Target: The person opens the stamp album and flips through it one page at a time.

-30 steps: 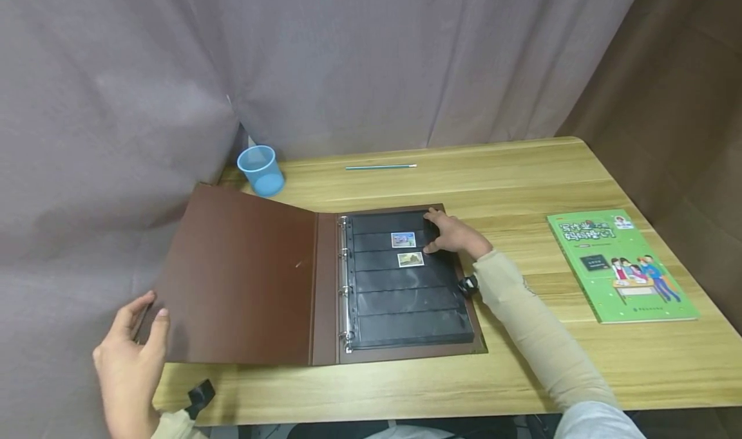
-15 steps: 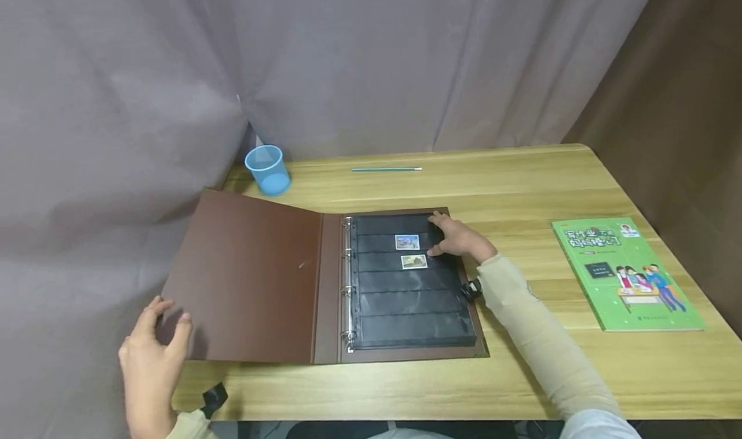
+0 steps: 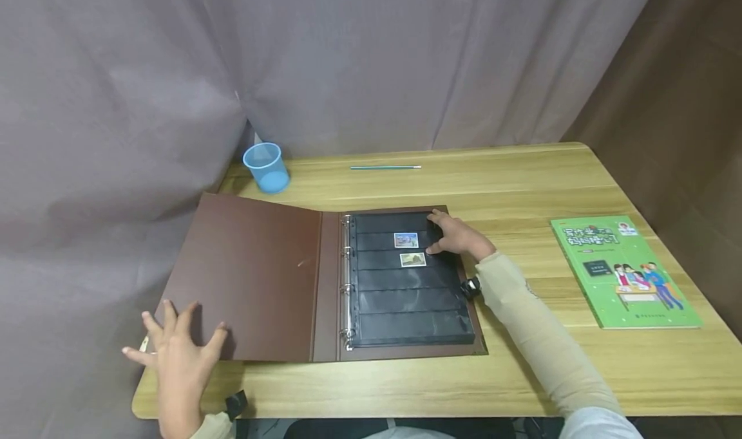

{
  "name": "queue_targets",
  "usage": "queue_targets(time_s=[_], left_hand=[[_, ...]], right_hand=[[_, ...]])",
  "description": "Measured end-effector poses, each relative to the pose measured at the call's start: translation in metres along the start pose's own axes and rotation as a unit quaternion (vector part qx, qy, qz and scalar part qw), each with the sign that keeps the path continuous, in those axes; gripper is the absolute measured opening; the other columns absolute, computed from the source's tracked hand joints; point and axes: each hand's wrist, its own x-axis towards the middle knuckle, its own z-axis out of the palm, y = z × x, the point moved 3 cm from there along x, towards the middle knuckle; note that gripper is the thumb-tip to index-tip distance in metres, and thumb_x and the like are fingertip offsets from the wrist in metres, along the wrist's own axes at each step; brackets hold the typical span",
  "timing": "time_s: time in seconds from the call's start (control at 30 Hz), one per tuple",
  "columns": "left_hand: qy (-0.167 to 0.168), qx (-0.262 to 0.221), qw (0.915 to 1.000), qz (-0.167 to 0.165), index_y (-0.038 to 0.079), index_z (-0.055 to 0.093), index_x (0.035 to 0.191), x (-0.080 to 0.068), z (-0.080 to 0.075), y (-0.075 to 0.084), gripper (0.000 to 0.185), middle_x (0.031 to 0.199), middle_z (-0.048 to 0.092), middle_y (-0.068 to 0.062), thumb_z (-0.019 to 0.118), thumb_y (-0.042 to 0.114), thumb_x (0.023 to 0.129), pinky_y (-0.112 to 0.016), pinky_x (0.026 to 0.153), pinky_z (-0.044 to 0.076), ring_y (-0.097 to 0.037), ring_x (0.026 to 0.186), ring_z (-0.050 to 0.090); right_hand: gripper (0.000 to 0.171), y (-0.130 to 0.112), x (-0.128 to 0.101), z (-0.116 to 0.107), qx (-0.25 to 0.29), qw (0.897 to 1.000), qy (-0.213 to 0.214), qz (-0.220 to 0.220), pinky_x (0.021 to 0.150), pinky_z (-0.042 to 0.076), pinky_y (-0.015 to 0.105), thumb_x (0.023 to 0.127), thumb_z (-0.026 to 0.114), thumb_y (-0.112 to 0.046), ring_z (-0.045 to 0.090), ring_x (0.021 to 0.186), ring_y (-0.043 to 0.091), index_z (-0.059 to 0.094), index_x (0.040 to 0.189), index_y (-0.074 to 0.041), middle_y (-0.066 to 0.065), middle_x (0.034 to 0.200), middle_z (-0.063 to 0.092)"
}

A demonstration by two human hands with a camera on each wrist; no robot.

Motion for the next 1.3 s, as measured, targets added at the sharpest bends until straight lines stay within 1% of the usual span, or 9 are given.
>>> queue_targets(time_s=[0.1, 0.2, 0.47, 0.6, 0.73, 0.83, 1.03, 1.2, 1.3], left_hand=[[-0.013, -0.001, 0.9998, 0.015, -0.004, 0.054, 0.134, -0.001, 0.006, 0.003, 0.065, 0.153, 0.023, -0.041, 0.076, 0.029, 0.083, -0.081, 0.098, -0.019, -0.061, 0.144, -0.003], [-0.028, -0.006, 0.9992, 0.026, -0.003, 0.054, 0.136, -0.001, 0.013, 0.007, 0.066, 0.153, 0.024, -0.041, 0.078, 0.027, 0.082, -0.081, 0.099, -0.018, -0.063, 0.143, -0.003], [-0.088, -0.021, 0.9952, 0.039, 0.002, 0.052, 0.142, -0.002, 0.032, 0.017, 0.069, 0.157, 0.019, -0.037, 0.08, 0.025, 0.083, -0.081, 0.096, -0.02, -0.064, 0.142, -0.01], [-0.109, -0.027, 0.9931, 0.033, 0.003, 0.046, 0.149, -0.006, 0.037, 0.018, 0.078, 0.16, 0.015, -0.035, 0.081, 0.026, 0.083, -0.081, 0.097, -0.02, -0.062, 0.142, -0.011], [-0.153, -0.032, 0.9875, 0.022, 0.005, 0.034, 0.156, -0.009, 0.045, 0.021, 0.09, 0.162, 0.009, -0.032, 0.08, 0.029, 0.083, -0.079, 0.097, -0.022, -0.061, 0.142, -0.014], [-0.179, -0.031, 0.9831, 0.019, 0.006, 0.032, 0.157, -0.012, 0.05, 0.024, 0.092, 0.163, 0.008, -0.031, 0.08, 0.031, 0.084, -0.081, 0.097, -0.02, -0.061, 0.142, -0.013], [-0.186, -0.023, 0.9819, 0.026, 0.005, 0.037, 0.155, -0.015, 0.056, 0.028, 0.09, 0.161, 0.013, -0.032, 0.082, 0.032, 0.082, -0.085, 0.094, -0.015, -0.064, 0.141, -0.009], [-0.188, -0.014, 0.9815, 0.033, 0.003, 0.042, 0.152, -0.019, 0.06, 0.032, 0.088, 0.16, 0.017, -0.032, 0.083, 0.034, 0.081, -0.087, 0.094, -0.013, -0.066, 0.141, -0.005], [-0.188, -0.014, 0.9809, 0.047, 0.004, 0.045, 0.15, -0.022, 0.066, 0.039, 0.087, 0.16, 0.019, -0.031, 0.084, 0.036, 0.08, -0.086, 0.094, -0.012, -0.065, 0.141, -0.003]], right_hand=[[0.086, 0.001, -0.001, 0.001, -0.001, 1.0, -0.002, 0.001, 0.117, 0.018, 0.061, 0.087, 0.079, -0.012, 0.017, 0.146, 0.053, 0.028, 0.153, 0.012, 0.031, 0.163, 0.012], [0.087, 0.002, -0.001, 0.001, -0.003, 1.0, -0.003, 0.004, 0.117, 0.018, 0.062, 0.088, 0.078, -0.013, 0.015, 0.147, 0.052, 0.027, 0.154, 0.011, 0.03, 0.164, 0.011], [0.087, 0.004, 0.002, 0.0, 0.011, 1.0, -0.004, 0.01, 0.117, 0.014, 0.063, 0.09, 0.077, -0.014, 0.008, 0.149, 0.051, 0.025, 0.156, 0.008, 0.027, 0.165, 0.006], [0.088, 0.005, 0.0, 0.0, 0.005, 1.0, -0.004, 0.013, 0.118, 0.015, 0.062, 0.09, 0.077, -0.016, 0.007, 0.149, 0.05, 0.023, 0.156, 0.008, 0.027, 0.165, 0.004], [0.092, 0.006, -0.002, 0.0, 0.009, 1.0, -0.003, 0.019, 0.119, 0.015, 0.059, 0.091, 0.077, -0.018, 0.008, 0.149, 0.049, 0.019, 0.156, 0.01, 0.028, 0.165, 0.001], [0.093, 0.008, -0.004, 0.001, 0.008, 1.0, -0.006, 0.018, 0.119, 0.014, 0.058, 0.091, 0.076, -0.02, 0.008, 0.149, 0.048, 0.017, 0.156, 0.011, 0.028, 0.165, 0.0], [0.093, 0.011, -0.005, 0.0, -0.018, 1.0, -0.023, -0.008, 0.119, 0.013, 0.057, 0.093, 0.075, -0.027, 0.007, 0.149, 0.049, 0.016, 0.155, 0.013, 0.03, 0.164, 0.001], [0.106, 0.012, -0.004, 0.002, -0.024, 0.999, -0.045, -0.019, 0.119, 0.013, 0.057, 0.089, 0.079, -0.036, 0.003, 0.15, 0.047, 0.013, 0.155, 0.013, 0.03, 0.164, -0.004], [0.11, 0.01, -0.003, 0.002, -0.021, 0.999, -0.047, -0.016, 0.12, 0.012, 0.056, 0.086, 0.082, -0.036, 0.0, 0.151, 0.045, 0.011, 0.155, 0.012, 0.028, 0.164, -0.006]])
